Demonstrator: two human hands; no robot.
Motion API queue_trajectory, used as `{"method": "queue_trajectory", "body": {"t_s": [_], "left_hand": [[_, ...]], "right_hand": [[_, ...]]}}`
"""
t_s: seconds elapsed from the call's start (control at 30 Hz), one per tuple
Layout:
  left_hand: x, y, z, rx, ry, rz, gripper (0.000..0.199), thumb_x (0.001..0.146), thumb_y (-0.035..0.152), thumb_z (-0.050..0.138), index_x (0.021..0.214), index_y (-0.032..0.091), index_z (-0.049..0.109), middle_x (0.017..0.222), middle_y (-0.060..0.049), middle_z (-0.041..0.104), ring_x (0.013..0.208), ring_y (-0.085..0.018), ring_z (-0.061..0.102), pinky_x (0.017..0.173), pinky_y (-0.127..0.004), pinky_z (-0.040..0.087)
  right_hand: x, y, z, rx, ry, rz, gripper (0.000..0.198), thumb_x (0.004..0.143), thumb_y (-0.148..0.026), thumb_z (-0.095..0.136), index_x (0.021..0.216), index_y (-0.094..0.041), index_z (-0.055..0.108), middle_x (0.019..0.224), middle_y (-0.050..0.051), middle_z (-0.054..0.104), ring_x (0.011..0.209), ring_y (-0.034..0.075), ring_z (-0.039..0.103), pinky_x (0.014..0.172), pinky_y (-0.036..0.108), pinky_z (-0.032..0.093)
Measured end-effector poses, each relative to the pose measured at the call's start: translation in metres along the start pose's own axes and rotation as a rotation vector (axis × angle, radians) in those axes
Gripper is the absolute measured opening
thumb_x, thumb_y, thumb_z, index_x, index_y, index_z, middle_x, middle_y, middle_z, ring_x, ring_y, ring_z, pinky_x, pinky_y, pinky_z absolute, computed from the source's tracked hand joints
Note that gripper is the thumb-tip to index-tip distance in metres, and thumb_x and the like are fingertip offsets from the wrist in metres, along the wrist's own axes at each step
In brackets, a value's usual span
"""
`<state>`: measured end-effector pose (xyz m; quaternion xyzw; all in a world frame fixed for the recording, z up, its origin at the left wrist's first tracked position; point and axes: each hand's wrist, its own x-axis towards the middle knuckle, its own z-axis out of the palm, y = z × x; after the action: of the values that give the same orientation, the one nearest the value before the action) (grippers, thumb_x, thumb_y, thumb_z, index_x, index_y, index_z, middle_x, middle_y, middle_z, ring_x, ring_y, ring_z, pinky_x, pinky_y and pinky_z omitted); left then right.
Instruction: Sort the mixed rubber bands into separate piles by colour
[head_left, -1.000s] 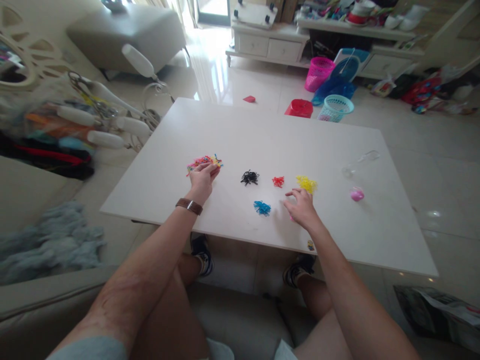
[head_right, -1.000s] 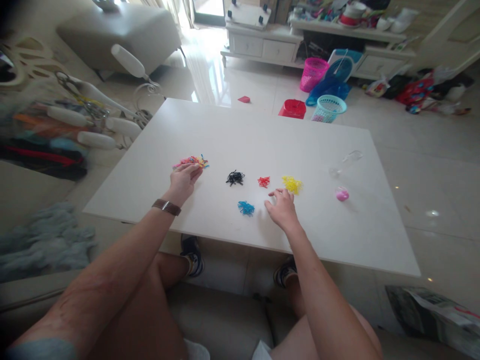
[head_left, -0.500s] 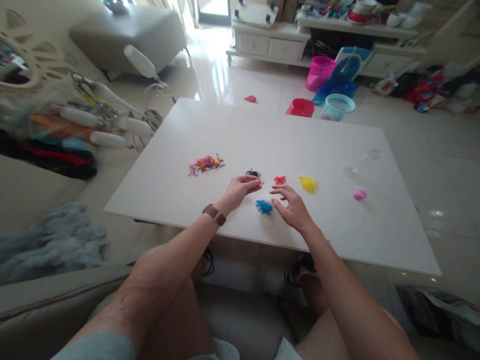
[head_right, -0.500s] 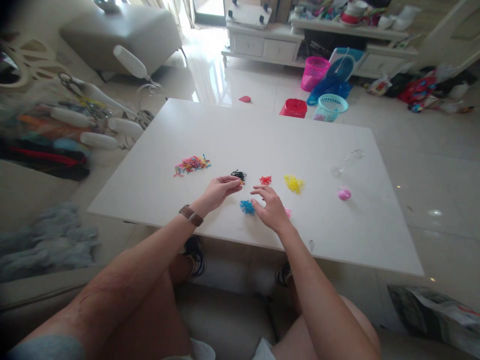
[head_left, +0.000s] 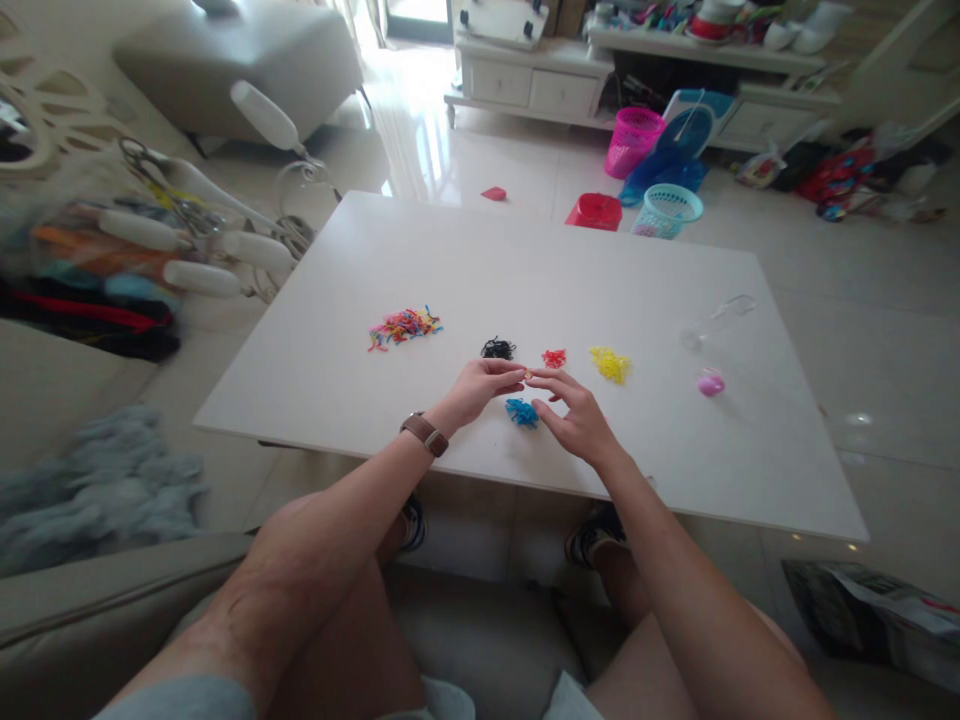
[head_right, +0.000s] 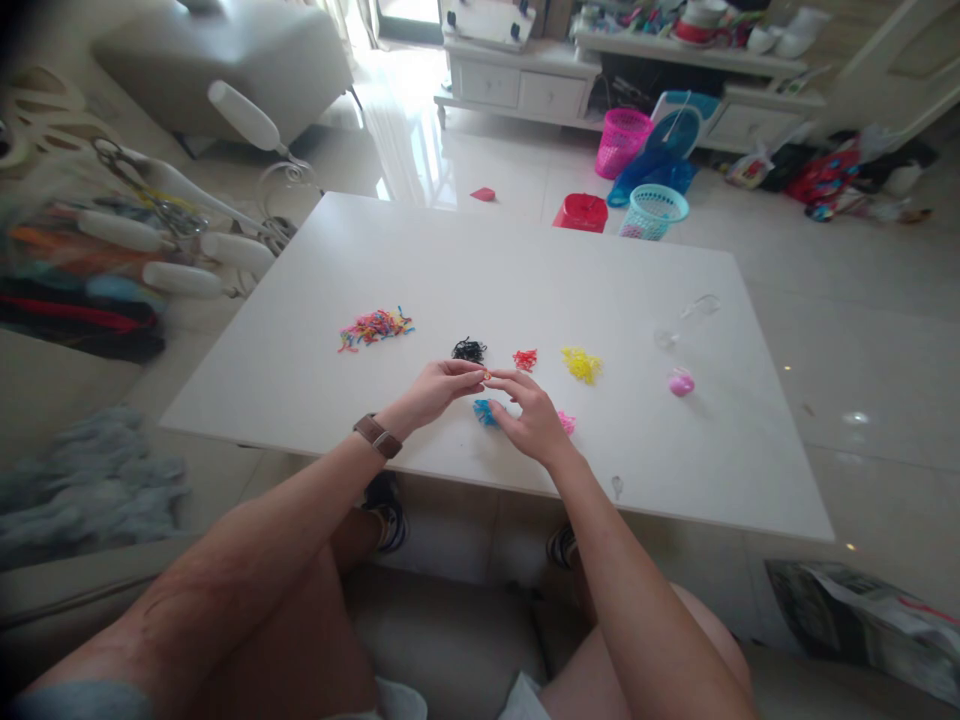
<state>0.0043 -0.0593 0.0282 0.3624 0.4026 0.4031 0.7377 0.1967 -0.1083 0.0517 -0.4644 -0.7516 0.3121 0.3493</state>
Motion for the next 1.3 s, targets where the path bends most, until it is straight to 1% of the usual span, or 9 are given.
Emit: {"method": "queue_trajectory", "body": {"t_s": [0.17,0.37,0.7,0.9,1.07,1.17,1.23,1.3], "left_hand": [[-0.0003,-0.0012,-0.001,0.033,-0.027,-0.017,0.033,0.064,0.035,0.09,0.087,0.013,0.079,0.09,-0.01,0.076,0.082,-0.016,0.068,0.095,-0.039,0.052],[-0.0006,-0.0038,-0.0009,0.04,-0.033,-0.032,0.035,0.064,0.038,0.091,0.086,0.013,0.079,0.089,-0.011,0.075,0.082,-0.017,0.068,0.092,-0.039,0.053],[0.001,-0.0067,-0.0047,0.067,-0.034,-0.039,0.035,0.065,0.04,0.09,0.086,0.013,0.079,0.089,-0.01,0.075,0.081,-0.016,0.067,0.091,-0.038,0.052],[0.0016,-0.0083,-0.0041,0.058,-0.054,-0.05,0.035,0.065,0.038,0.09,0.087,0.012,0.079,0.088,-0.01,0.074,0.082,-0.016,0.067,0.092,-0.038,0.052],[0.0031,-0.0098,-0.0059,0.025,-0.051,-0.049,0.04,0.065,0.036,0.09,0.096,0.012,0.078,0.091,-0.01,0.074,0.084,-0.016,0.067,0.093,-0.038,0.051],[0.003,-0.0094,-0.0066,0.009,-0.051,-0.045,0.042,0.066,0.034,0.09,0.1,0.013,0.077,0.088,-0.008,0.073,0.082,-0.015,0.067,0.092,-0.038,0.051],[0.0026,-0.0087,-0.0063,0.004,-0.054,-0.038,0.042,0.066,0.034,0.09,0.099,0.012,0.077,0.087,-0.007,0.073,0.081,-0.015,0.068,0.093,-0.038,0.051],[0.0021,-0.0082,-0.0053,-0.006,-0.065,-0.03,0.04,0.065,0.035,0.091,0.093,0.011,0.076,0.087,-0.008,0.073,0.083,-0.015,0.068,0.094,-0.038,0.051]], "right_hand": [[0.0,-0.0022,-0.0014,-0.012,0.012,-0.005,0.027,0.093,-0.027,0.059,0.118,-0.029,0.07,0.131,0.006,0.066,0.12,0.024,0.062,0.081,0.037,0.058],[-0.0012,-0.0009,-0.0021,-0.027,0.012,-0.004,0.026,0.093,-0.027,0.059,0.116,-0.03,0.07,0.136,0.006,0.063,0.124,0.025,0.06,0.085,0.039,0.058],[-0.0022,0.0018,-0.0012,-0.035,0.015,-0.008,0.024,0.094,-0.028,0.058,0.114,-0.028,0.072,0.121,0.006,0.07,0.116,0.025,0.064,0.09,0.042,0.057],[-0.0017,0.0005,-0.0012,-0.029,0.042,-0.043,0.021,0.094,-0.027,0.059,0.109,-0.027,0.073,0.115,0.006,0.071,0.111,0.024,0.065,0.1,0.045,0.053],[-0.0018,-0.0002,-0.0016,-0.024,0.032,-0.041,0.02,0.094,-0.028,0.059,0.109,-0.027,0.073,0.114,0.007,0.072,0.111,0.024,0.066,0.099,0.045,0.054],[-0.0022,-0.0008,-0.0018,-0.025,0.025,-0.029,0.02,0.094,-0.029,0.06,0.109,-0.027,0.073,0.114,0.007,0.071,0.111,0.025,0.066,0.099,0.045,0.054],[-0.0023,-0.0009,-0.0015,-0.017,0.022,-0.026,0.021,0.094,-0.029,0.06,0.11,-0.026,0.073,0.113,0.007,0.071,0.11,0.025,0.066,0.099,0.045,0.054],[-0.0022,-0.0008,-0.0007,0.008,0.021,-0.034,0.021,0.094,-0.028,0.061,0.111,-0.026,0.073,0.114,0.007,0.071,0.109,0.024,0.066,0.096,0.044,0.056]]}}
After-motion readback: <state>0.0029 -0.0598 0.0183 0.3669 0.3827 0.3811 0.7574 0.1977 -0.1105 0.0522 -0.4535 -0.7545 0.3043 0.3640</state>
